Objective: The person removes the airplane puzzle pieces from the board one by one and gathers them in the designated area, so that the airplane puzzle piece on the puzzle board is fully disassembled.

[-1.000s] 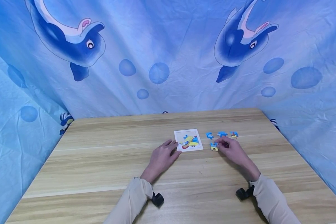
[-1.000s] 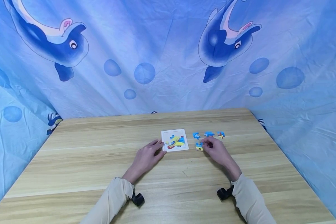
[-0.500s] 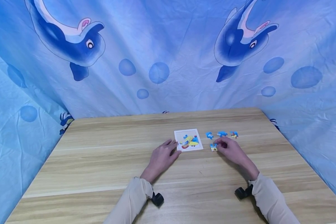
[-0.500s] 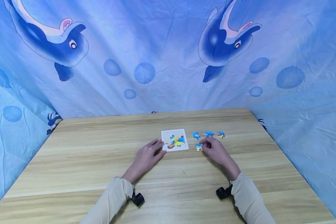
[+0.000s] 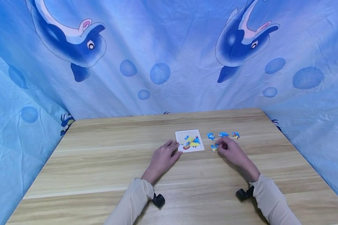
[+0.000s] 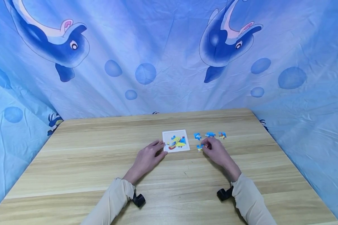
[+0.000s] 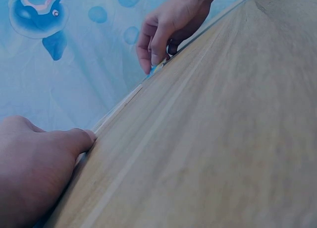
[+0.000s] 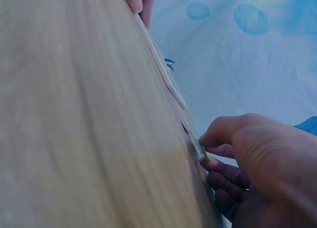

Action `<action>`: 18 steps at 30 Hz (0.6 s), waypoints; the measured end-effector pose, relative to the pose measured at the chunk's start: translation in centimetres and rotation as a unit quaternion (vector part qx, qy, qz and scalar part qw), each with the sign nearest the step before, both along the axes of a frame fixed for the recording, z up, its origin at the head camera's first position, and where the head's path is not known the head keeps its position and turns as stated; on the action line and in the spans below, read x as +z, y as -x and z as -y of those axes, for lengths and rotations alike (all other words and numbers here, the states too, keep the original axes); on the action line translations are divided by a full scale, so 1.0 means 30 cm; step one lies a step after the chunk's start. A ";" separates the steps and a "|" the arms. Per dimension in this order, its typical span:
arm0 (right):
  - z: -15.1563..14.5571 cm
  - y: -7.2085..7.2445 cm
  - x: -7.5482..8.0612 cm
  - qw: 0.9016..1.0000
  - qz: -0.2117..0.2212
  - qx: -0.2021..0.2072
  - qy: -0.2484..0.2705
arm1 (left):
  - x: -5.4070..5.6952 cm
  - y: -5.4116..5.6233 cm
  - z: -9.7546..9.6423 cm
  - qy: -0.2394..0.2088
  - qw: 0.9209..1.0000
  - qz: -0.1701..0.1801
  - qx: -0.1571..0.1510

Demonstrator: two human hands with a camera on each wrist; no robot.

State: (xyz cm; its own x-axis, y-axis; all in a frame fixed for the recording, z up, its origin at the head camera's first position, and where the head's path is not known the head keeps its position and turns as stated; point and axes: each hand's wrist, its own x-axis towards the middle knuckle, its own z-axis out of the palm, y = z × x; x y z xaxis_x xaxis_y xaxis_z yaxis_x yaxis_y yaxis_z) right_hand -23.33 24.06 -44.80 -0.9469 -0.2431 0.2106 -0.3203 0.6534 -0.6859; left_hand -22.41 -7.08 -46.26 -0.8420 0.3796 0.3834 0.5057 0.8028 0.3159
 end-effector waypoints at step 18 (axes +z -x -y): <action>-0.005 0.006 -0.013 0.998 -0.055 0.017 -0.013 | -0.002 0.000 0.001 -0.002 1.000 -0.001 0.001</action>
State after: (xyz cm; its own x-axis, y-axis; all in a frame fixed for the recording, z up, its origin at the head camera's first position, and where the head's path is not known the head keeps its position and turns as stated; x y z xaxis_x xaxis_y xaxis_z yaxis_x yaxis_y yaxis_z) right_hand -23.51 24.21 -45.19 -0.9096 -0.2809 0.3062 -0.4148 0.6581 -0.6283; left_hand -22.40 -7.10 -46.31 -0.8420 0.3762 0.3867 0.5048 0.8024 0.3184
